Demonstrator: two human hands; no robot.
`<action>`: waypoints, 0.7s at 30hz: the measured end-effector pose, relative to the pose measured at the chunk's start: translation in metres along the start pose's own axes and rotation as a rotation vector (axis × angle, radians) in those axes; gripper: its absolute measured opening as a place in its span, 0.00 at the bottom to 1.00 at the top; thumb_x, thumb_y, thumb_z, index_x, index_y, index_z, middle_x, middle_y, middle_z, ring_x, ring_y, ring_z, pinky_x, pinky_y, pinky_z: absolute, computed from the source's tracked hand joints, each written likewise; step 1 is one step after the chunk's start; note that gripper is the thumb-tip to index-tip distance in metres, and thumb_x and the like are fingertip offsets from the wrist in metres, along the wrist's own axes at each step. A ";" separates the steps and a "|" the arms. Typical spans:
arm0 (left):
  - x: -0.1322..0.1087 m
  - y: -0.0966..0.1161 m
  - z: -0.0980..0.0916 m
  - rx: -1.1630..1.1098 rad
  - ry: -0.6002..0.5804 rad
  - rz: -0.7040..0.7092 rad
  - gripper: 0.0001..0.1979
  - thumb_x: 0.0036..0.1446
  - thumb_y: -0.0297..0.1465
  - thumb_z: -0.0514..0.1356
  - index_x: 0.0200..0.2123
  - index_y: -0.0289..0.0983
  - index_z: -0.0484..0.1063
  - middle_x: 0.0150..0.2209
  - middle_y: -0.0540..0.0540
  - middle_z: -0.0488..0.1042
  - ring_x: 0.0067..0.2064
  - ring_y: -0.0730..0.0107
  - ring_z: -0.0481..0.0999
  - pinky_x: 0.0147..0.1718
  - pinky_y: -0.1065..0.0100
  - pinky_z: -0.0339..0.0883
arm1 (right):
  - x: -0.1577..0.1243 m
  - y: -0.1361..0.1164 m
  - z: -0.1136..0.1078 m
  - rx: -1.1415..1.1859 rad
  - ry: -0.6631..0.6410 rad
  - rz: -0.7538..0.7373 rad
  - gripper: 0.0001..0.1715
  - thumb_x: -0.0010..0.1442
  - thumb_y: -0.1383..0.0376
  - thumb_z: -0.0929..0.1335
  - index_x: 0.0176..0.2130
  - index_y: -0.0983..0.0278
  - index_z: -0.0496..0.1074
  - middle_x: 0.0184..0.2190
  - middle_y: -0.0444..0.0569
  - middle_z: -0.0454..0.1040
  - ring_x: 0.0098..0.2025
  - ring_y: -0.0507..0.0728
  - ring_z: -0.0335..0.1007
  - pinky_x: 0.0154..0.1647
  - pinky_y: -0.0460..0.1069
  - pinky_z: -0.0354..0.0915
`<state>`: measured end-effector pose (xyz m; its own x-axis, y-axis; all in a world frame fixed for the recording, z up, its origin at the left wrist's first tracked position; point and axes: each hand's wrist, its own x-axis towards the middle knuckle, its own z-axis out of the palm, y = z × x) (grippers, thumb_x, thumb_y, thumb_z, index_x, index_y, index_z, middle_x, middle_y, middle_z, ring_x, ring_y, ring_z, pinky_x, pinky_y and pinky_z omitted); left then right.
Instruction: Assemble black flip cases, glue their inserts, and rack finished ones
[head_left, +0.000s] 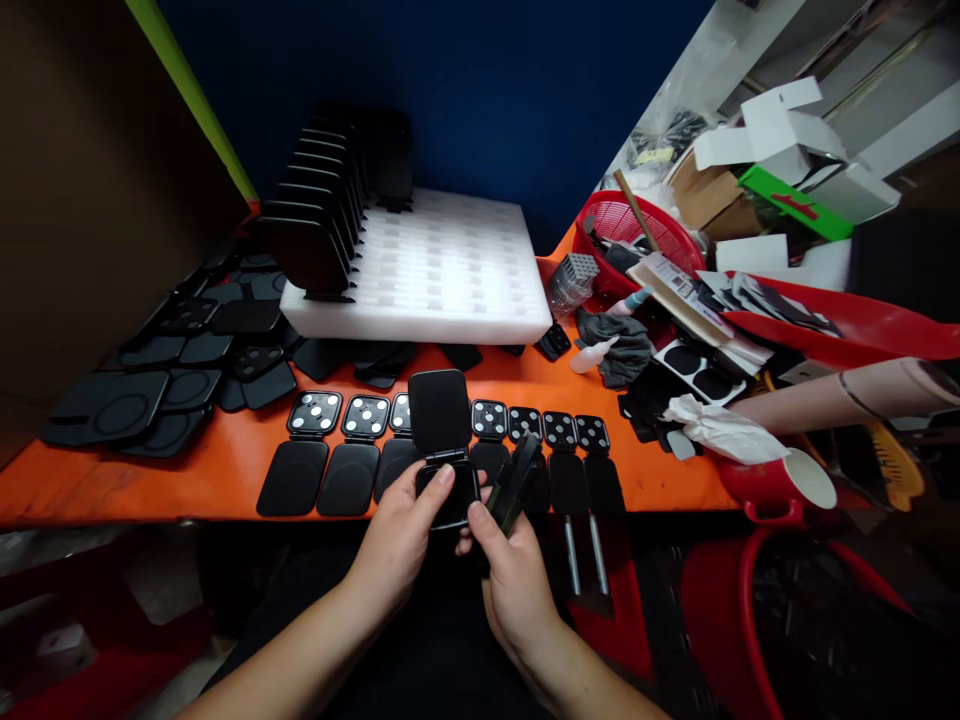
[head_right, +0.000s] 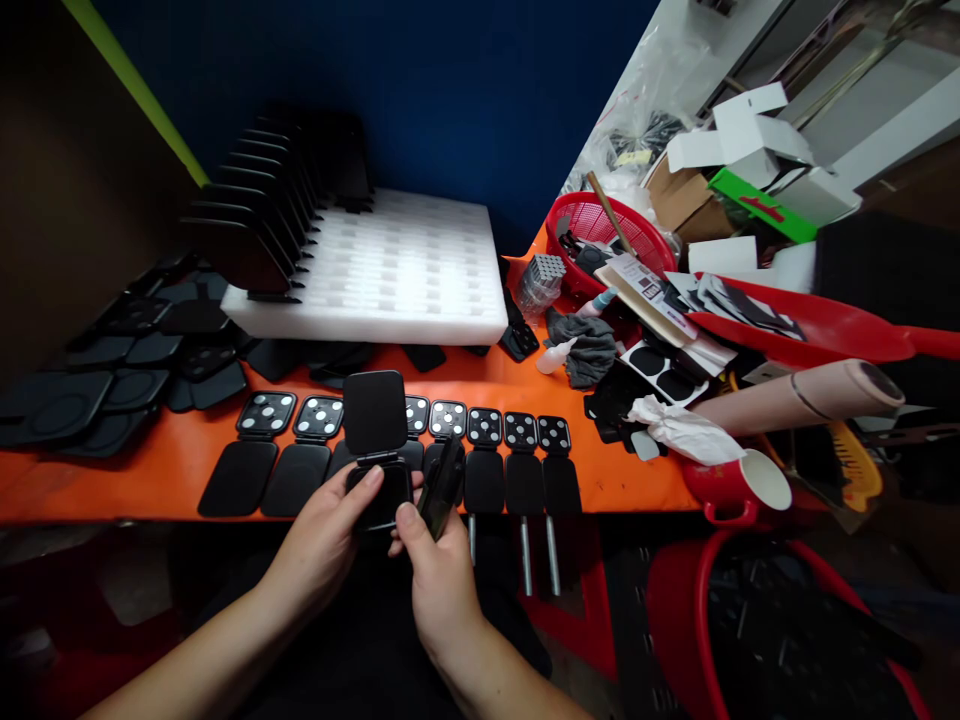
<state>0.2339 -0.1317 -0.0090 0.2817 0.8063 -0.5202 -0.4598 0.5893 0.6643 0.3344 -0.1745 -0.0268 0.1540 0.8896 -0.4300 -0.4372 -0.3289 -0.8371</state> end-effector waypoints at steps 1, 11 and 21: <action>0.000 0.000 0.000 0.001 0.004 0.002 0.16 0.54 0.39 0.60 0.42 0.35 0.69 0.36 0.44 0.77 0.26 0.67 0.75 0.20 0.69 0.67 | 0.000 0.000 0.000 0.006 0.005 0.001 0.14 0.55 0.59 0.69 0.42 0.62 0.70 0.29 0.43 0.68 0.27 0.49 0.60 0.30 0.46 0.61; 0.002 0.000 -0.001 0.075 0.041 0.034 0.18 0.51 0.38 0.63 0.42 0.35 0.68 0.36 0.44 0.77 0.24 0.69 0.74 0.19 0.67 0.69 | 0.003 0.003 -0.001 0.004 0.007 0.024 0.15 0.55 0.59 0.69 0.42 0.62 0.71 0.33 0.45 0.68 0.29 0.50 0.61 0.30 0.46 0.62; 0.001 -0.001 0.000 0.027 0.059 0.025 0.16 0.51 0.38 0.63 0.40 0.35 0.68 0.35 0.44 0.76 0.23 0.71 0.72 0.18 0.68 0.67 | 0.003 0.003 0.001 0.039 0.017 0.047 0.17 0.54 0.59 0.70 0.44 0.62 0.70 0.34 0.44 0.68 0.29 0.49 0.61 0.30 0.46 0.62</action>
<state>0.2349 -0.1315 -0.0098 0.2201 0.8165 -0.5338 -0.4431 0.5712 0.6909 0.3329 -0.1729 -0.0306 0.1470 0.8677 -0.4748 -0.4788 -0.3576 -0.8018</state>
